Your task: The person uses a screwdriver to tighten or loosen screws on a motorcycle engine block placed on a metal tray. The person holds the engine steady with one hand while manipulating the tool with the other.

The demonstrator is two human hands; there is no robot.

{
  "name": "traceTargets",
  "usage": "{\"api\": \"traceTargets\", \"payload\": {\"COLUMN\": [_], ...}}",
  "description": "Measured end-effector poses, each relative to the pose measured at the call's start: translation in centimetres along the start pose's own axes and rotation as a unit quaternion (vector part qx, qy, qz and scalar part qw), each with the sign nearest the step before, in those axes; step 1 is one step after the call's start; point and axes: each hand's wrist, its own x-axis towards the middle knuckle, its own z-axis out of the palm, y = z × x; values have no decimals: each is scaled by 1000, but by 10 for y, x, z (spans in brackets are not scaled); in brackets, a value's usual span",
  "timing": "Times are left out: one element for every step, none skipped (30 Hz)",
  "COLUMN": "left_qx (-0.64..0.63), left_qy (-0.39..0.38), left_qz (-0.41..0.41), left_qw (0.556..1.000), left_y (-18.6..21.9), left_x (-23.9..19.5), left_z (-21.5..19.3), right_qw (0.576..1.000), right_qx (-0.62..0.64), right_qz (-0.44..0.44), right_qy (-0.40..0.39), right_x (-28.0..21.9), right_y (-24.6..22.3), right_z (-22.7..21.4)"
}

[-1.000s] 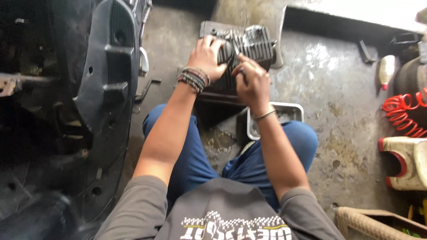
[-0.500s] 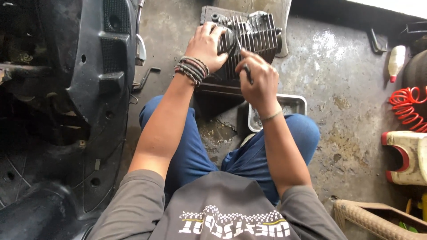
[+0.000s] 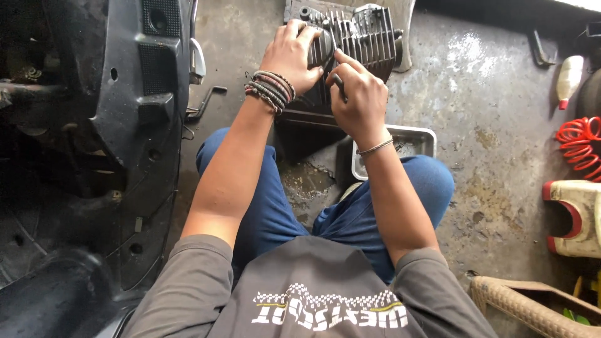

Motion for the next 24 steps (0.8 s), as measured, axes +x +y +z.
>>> {"api": "traceTargets", "payload": {"left_qx": [1,-2,-3,-1,4,8,8,3,-2,-1,-4,-6,-5,-1,-1,-4,-3,-3,-4,-5,-2,0,0,0], "left_qy": [0,-8,-11,-6,0,6,6,-5,-14,-13,-5,2,6,-6,-25,-29,-9,11,10,5,3,4,7,10], "left_qz": [0,3,6,8,11,15,17,9,-1,1,5,9,8,5,0,-2,2,5,5,7,9,9,10,11], "left_qw": [1000,1000,1000,1000,1000,1000,1000,1000,1000,1000,1000,1000,1000,1000,1000,1000,1000,1000,1000,1000,1000,1000,1000,1000], "left_y": [-1,-2,-3,-6,-7,-8,-7,-5,-3,-3,-4,-5,-5,-3,0,0,0,-1,0,0,-3,-3,-3,-3], "left_x": [-2,-4,-2,7,5,3,1,-1,-1,1,1,0,3,6,2,0,0,0,-1,-1,1,-1,-2,-3], "left_z": [1,2,0,0,5,11,9,6,3,2,3,4,1,-1,1,2,1,1,1,0,-3,-1,1,3], "right_qw": [1000,1000,1000,1000,999,999,999,998,997,997,997,997,997,997,997,997,996,996,996,995,995,995,995,995], "right_qx": [1,-15,-30,-30,-32,-34,-34,-55,-76,-76,-71,-66,-66,-67,-69,-69,-77,-85,-86,-90,-91,-90,-93,-96], "right_qz": [1,6,7,3,-4,-11,-10,-15,-22,-22,-25,-29,-32,-34,-30,-28,-25,-23,-22,-17,-15,-16,-7,2], "right_qy": [1,0,4,8,9,9,11,8,5,7,10,14,15,21,20,16,24,33,32,28,26,28,24,20], "right_x": [-1,-1,3,13,13,12,9,6,5,2,-3,-9,-8,-7,-13,-11,-7,-4,-4,-4,0,-3,-4,-5], "right_y": [-3,-7,-9,2,10,19,20,21,22,10,-2,-15,-14,-12,-11,-12,-12,-12,-15,-18,-23,-25,-27,-28], "right_z": [0,0,-2,7,16,25,27,29,29,13,-1,-15,-16,-17,-18,-13,-8,-3,-3,-3,-1,-2,-5,-7]}}
